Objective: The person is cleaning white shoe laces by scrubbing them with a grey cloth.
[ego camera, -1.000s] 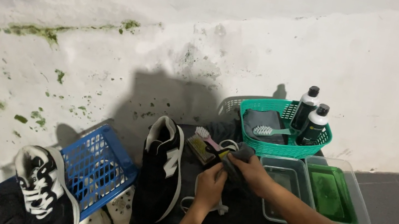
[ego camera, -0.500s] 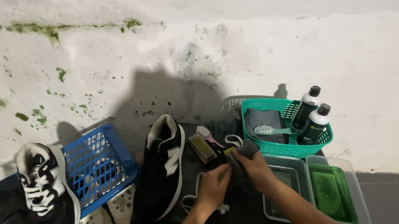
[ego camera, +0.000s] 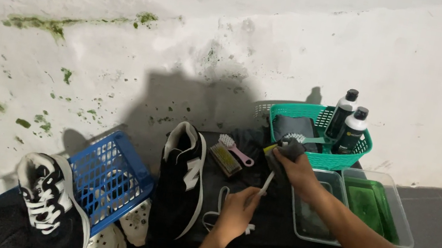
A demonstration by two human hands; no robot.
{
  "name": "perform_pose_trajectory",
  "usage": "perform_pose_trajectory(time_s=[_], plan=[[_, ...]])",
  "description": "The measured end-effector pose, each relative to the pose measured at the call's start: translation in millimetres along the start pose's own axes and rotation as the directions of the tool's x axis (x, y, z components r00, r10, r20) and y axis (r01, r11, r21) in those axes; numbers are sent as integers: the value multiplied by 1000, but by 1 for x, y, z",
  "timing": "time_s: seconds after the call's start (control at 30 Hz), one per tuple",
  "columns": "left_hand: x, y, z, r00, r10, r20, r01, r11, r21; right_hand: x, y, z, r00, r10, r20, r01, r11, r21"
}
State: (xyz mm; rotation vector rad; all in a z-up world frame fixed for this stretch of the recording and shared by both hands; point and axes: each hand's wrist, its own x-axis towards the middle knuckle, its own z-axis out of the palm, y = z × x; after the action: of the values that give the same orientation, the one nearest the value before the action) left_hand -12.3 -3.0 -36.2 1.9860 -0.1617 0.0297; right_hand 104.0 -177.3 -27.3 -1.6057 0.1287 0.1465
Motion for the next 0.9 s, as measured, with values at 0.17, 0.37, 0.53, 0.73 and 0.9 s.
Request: perform_pose_trajectory(time_s=[0.17,0.37,0.53,0.73,0.9], plan=[[1,8,-9,1000,-27,8,28,996,-83,-25,-23,7,997,33,74,-33,999,-3],[17,11,-3,990,-139,16,140,978,-157,-22,-3,7,995,61,82,-59,998,-18],[27,3,-7,988,-152,7,152,978,-140,-20,-1,3,991,73,114,-66,996,-60],[28,18,-30,985,-158,-72,120,919,-374,-25,-20,-2,991,64,118,-57,997,-56],[25,29,-42,893,-399,-210,161,718,-677,-35,-24,7,979,91,184,-61,985,-161]])
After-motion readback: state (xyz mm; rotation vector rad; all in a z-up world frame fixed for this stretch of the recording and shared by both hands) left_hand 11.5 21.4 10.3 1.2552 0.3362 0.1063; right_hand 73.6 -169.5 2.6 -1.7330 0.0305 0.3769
